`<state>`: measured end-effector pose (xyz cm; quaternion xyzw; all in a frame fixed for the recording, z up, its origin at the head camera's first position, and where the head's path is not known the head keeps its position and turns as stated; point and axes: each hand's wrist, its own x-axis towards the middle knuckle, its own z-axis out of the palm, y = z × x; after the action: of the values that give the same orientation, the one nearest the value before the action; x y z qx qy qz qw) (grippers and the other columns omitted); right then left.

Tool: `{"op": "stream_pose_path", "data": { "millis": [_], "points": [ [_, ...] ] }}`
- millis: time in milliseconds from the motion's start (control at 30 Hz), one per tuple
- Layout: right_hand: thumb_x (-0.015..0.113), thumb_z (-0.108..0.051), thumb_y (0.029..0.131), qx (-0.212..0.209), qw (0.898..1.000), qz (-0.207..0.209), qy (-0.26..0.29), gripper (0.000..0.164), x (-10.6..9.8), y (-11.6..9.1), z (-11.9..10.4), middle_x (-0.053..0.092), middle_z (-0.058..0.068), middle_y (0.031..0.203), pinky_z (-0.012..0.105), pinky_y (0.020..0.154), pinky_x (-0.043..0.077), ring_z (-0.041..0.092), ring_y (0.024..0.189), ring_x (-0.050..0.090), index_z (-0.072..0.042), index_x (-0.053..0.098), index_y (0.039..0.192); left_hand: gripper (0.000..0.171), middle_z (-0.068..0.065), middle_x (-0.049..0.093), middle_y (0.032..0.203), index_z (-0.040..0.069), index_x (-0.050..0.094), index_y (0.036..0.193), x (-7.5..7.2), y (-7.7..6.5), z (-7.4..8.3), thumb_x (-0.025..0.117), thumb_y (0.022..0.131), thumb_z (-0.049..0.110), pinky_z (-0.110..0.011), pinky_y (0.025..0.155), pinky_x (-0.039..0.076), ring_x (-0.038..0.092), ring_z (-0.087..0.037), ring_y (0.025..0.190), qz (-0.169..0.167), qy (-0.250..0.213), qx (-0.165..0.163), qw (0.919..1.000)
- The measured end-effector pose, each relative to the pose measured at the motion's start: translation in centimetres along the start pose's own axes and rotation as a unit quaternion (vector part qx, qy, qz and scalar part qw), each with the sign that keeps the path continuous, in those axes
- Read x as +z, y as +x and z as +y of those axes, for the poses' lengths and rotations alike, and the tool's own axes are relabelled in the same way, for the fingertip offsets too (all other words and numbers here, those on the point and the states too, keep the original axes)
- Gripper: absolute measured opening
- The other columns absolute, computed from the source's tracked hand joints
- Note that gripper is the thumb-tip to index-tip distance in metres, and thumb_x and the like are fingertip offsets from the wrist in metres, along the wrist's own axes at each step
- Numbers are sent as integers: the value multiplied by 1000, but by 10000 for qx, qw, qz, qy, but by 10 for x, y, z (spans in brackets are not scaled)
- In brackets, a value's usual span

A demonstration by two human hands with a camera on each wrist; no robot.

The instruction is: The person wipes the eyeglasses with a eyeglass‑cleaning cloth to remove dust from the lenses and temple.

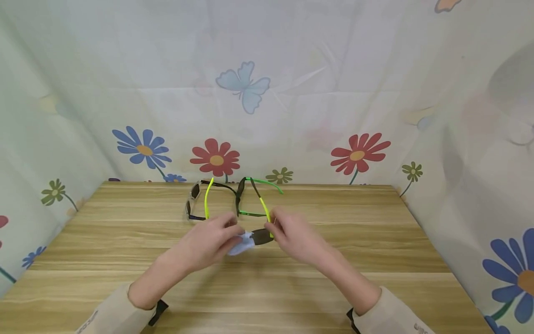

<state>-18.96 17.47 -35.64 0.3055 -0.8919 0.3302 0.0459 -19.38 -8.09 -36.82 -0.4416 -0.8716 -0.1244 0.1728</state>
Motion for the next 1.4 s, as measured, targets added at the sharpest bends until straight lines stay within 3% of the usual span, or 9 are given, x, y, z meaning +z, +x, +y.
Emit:
{"op": "stream_pose_path", "data": {
  "millis": [200,433,733,933,1400],
  "points": [
    [65,-10,102,-227,9995,89,-199,8,5,0,-2,55,-9,70,25,50,43,3,56,46,-10,59,97,13,-1,64,95,7,70,104,1,4,-1,77,94,10,-26,71,55,62,-13,80,361,-748,-298,9961],
    [64,-11,103,-402,9989,51,-240,11,7,1,-4,51,-11,70,24,50,41,2,55,43,-11,57,95,11,2,68,96,8,71,101,7,8,-4,78,93,12,-25,73,55,63,-10,83,207,-1022,-592,9928],
    [61,-12,105,-506,9984,-5,-259,8,10,2,-7,50,-9,73,24,50,41,3,59,43,-10,56,98,9,-1,70,98,9,76,98,15,12,-7,81,91,13,-30,79,56,65,-16,90,-56,-1105,-568,9922],
    [60,-11,105,-567,9980,2,-281,7,11,2,-8,50,-9,74,24,49,41,2,58,43,-10,55,101,8,-1,69,97,9,78,97,14,14,-6,80,92,14,-30,78,55,62,-16,90,-22,-1073,-586,9925],
    [57,-10,106,-759,9964,-83,-374,6,15,5,-8,50,-8,74,24,51,42,3,58,42,-9,54,101,4,1,71,97,8,78,97,17,19,-6,77,94,11,-30,80,52,61,-17,93,46,-1123,-231,9934]
  ]
}}
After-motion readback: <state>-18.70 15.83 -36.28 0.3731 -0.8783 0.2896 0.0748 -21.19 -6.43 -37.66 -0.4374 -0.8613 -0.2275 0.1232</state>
